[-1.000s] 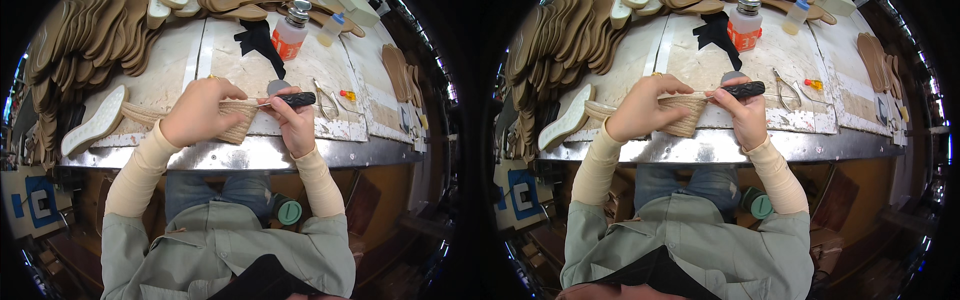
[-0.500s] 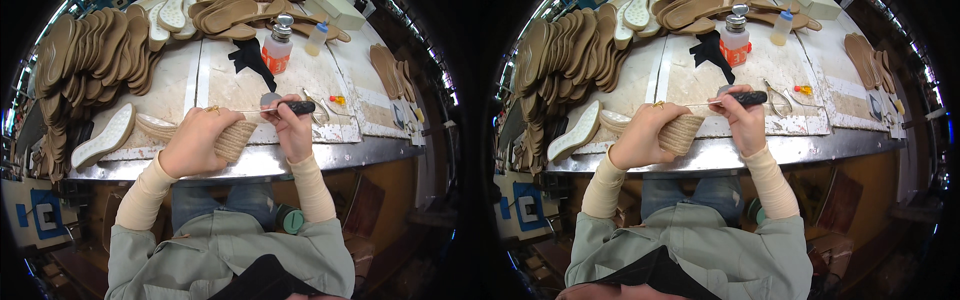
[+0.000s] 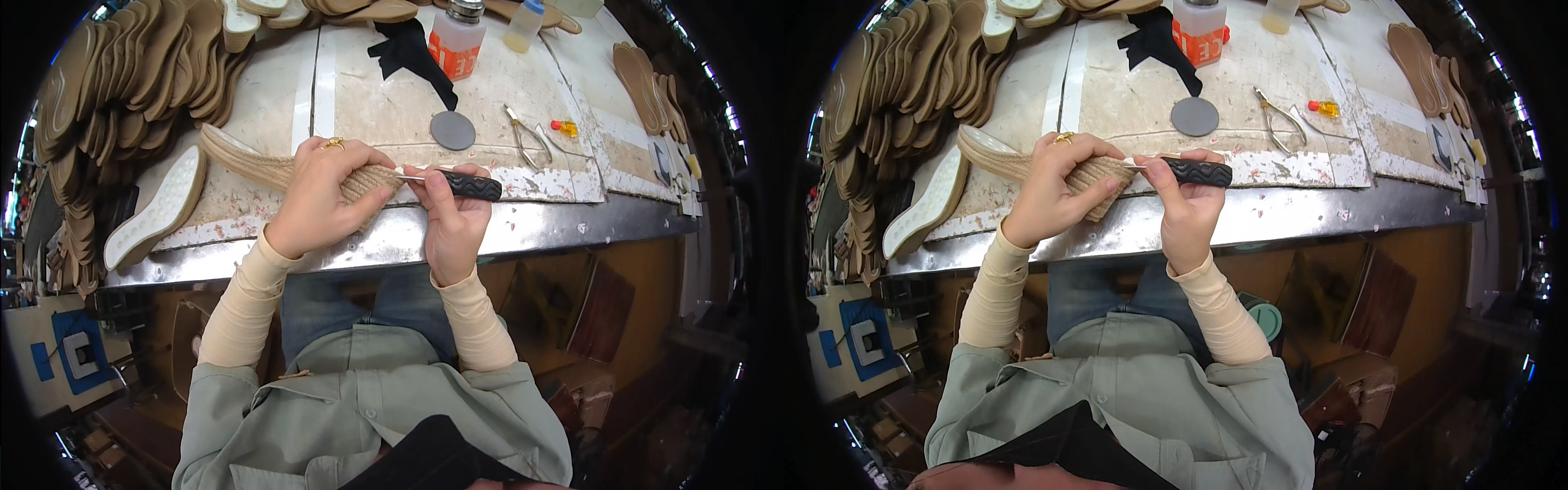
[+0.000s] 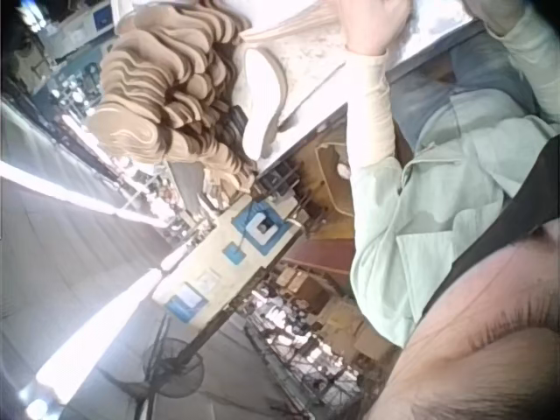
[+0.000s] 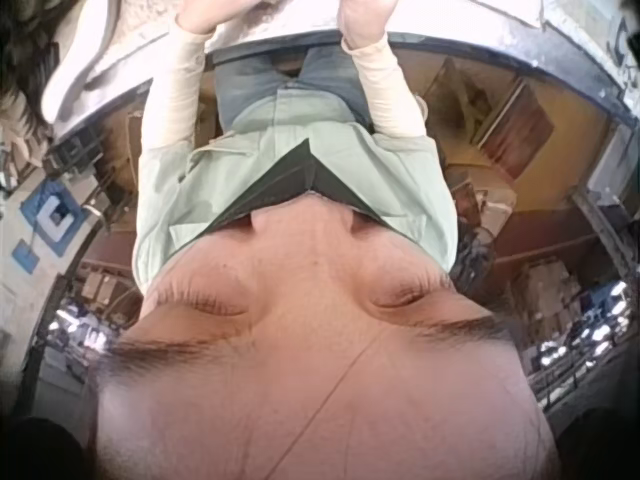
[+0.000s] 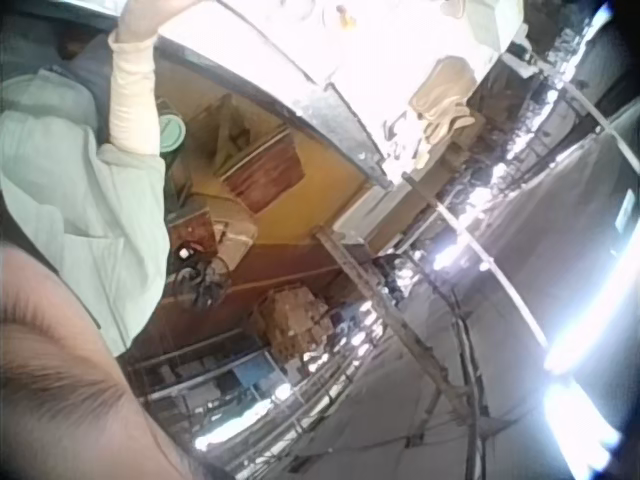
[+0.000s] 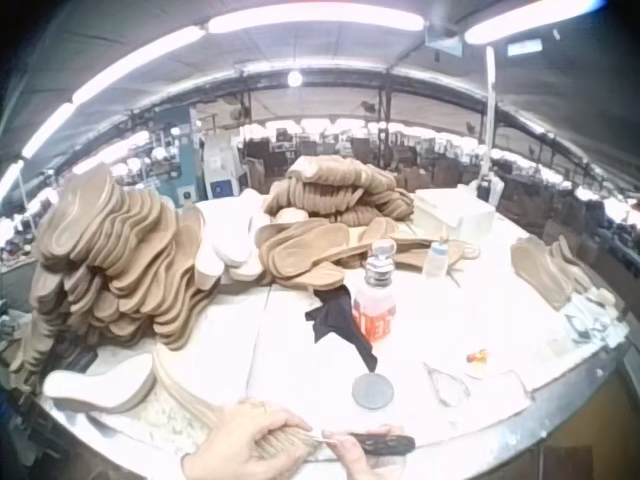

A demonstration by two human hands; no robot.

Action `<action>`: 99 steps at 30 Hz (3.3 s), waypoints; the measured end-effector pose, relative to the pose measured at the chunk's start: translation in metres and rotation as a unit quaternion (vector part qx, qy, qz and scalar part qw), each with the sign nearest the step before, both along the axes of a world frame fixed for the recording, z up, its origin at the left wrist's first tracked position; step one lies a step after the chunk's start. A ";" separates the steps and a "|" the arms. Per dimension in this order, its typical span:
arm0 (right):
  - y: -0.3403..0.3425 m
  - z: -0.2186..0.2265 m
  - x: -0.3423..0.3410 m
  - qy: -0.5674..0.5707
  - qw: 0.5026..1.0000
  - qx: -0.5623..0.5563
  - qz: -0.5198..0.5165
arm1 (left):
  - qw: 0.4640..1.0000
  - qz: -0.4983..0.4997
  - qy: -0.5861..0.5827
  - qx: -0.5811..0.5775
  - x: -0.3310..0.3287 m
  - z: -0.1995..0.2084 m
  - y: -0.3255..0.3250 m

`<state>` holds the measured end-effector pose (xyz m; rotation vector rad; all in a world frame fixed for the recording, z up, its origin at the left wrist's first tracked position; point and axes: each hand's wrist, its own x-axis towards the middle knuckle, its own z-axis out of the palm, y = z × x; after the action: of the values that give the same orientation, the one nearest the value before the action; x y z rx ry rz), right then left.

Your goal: The person uses a small knife to trim and smooth the woven sole of a sandal. They repeatedly scrape the sole surface, rotate the sandal to access different edges, and place the sandal back on the table among other similar items.

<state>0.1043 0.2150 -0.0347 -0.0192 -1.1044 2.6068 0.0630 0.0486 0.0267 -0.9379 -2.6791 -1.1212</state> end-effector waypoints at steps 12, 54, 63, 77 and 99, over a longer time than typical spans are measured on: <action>-0.006 -0.004 0.003 0.002 0.999 0.026 -0.023 | 0.998 0.055 0.000 0.013 0.003 -0.004 0.009; -0.006 0.000 0.006 0.059 0.990 0.128 -0.032 | 0.998 0.047 0.036 0.024 0.001 -0.007 0.009; 0.000 -0.005 0.005 0.021 1.000 0.020 0.011 | 0.998 0.050 0.029 0.034 0.001 -0.007 0.009; 0.000 -0.002 0.005 -0.005 0.999 -0.030 0.017 | 0.998 0.037 0.044 0.026 0.001 -0.005 0.008; -0.003 -0.006 0.004 0.034 0.999 0.035 0.005 | 0.998 0.052 0.006 0.038 0.000 -0.006 0.010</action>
<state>0.1082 0.2121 -0.0404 0.0897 -1.1750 2.5549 0.0629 0.0583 0.0202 -0.7804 -2.6206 -1.1827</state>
